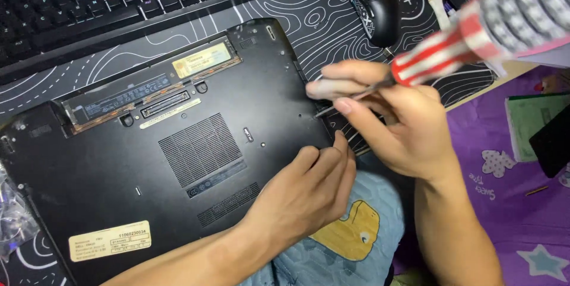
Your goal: The person uses a screwdriver to unscrew screws from the bottom cover of a laptop resting on their lap, collecting the screws in a small plastic bag. They then flip the laptop open, set a small circuit board assembly on the keyboard, and attach multimeter test leads to it.
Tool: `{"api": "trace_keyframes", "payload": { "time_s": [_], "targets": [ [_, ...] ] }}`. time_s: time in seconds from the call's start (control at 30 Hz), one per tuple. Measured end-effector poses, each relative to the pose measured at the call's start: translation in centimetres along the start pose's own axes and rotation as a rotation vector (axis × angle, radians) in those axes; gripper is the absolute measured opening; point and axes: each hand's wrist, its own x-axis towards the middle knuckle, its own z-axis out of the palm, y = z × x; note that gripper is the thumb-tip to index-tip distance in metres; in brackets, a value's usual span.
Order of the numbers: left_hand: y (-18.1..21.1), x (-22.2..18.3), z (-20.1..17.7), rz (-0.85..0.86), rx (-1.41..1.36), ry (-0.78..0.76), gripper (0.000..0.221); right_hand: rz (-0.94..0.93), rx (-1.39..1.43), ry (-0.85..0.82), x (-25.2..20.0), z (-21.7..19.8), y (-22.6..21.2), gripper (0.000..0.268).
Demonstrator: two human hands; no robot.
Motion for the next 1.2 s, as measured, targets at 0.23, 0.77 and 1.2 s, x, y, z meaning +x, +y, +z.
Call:
{"api": "trace_keyframes", "payload": {
  "time_s": [0.23,0.77,1.2],
  "targets": [
    [0.1,0.1,0.0,-0.003,0.029,0.013,0.039,-0.153,-0.178,0.205,0.1,0.5,1.4,0.027],
    [-0.5,-0.3,-1.2,-0.018,0.029,0.083,0.04,0.2,0.062,0.083,-1.0,-0.6,1.4,0.011],
    [0.4,0.2,-0.3,0.069,0.064,-0.157,0.055,0.236,0.249,0.134,-1.1,-0.3,2.2,0.013]
  ]
}}
